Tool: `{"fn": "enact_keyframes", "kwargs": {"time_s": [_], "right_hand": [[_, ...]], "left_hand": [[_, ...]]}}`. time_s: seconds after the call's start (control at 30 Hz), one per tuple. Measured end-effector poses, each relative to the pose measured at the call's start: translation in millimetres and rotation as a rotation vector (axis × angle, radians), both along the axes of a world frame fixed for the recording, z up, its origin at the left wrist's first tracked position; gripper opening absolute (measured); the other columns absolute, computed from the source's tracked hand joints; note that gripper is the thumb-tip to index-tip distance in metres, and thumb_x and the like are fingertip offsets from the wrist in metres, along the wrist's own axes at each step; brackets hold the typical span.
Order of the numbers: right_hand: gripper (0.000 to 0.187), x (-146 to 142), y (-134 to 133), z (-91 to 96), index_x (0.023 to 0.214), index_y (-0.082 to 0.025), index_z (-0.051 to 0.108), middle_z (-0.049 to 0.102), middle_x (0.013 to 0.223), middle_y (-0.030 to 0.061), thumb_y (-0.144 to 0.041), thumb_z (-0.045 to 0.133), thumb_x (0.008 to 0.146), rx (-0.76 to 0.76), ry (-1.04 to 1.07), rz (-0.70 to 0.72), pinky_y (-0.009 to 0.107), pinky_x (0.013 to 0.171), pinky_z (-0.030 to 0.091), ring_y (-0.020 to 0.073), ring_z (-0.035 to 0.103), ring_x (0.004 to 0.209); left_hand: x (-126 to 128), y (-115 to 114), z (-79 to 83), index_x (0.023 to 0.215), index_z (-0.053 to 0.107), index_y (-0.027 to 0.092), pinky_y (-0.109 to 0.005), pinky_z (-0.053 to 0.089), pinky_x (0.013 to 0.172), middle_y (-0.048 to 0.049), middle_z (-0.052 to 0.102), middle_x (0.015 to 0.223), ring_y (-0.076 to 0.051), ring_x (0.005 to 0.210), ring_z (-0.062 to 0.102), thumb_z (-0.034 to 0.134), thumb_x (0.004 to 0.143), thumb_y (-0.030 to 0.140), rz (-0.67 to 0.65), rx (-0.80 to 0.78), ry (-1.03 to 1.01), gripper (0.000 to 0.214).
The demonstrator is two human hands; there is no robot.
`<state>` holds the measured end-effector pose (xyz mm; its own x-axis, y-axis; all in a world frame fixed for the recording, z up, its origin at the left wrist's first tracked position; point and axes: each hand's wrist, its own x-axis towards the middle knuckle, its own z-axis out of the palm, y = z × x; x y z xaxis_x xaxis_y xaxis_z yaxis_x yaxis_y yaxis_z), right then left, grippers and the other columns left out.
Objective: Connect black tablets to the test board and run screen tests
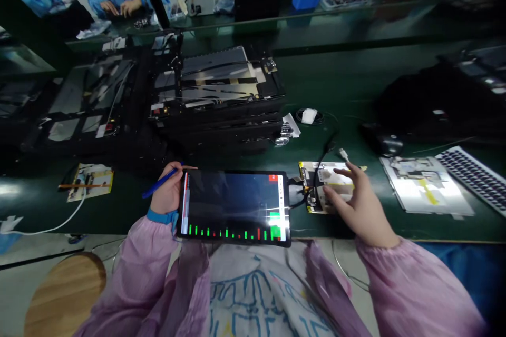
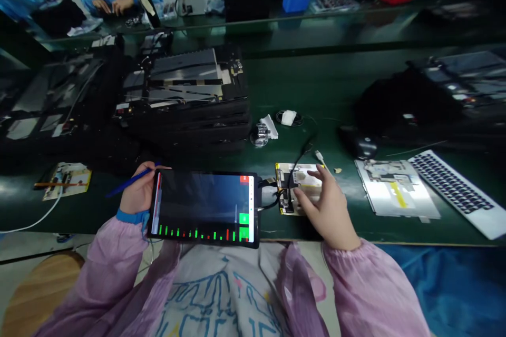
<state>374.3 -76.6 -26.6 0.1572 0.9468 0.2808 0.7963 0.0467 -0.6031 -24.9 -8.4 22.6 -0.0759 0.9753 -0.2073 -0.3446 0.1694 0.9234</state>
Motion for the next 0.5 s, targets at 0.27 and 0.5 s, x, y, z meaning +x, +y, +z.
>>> {"fn": "enact_keyframes", "kwargs": {"time_s": [0.27,0.5], "right_hand": [[0.063,-6,16,-18.9,0.141,-0.013,0.032,0.059,0.123,0.0187,-0.046,0.046,0.089,0.019,-0.294,0.050,0.050,0.098,0.039,0.0322,0.053,0.117],[0.046,-8,17,-4.2,0.137,-0.014,0.041,0.058,0.125,0.0166,-0.030,0.037,0.094,-0.045,-0.502,0.154,0.047,0.095,0.041,0.0321,0.050,0.120]], "left_hand": [[2,3,-0.2,0.077,0.051,0.019,-0.029,0.051,0.063,-0.0035,0.071,0.076,-0.019,0.069,0.066,0.067,0.066,0.019,0.016,-0.004,0.028,0.020],[3,4,1.0,0.077,0.050,0.019,-0.030,0.051,0.064,-0.0041,0.072,0.078,-0.019,0.070,0.067,0.067,0.066,0.019,-0.005,-0.009,0.032,0.020]]}}
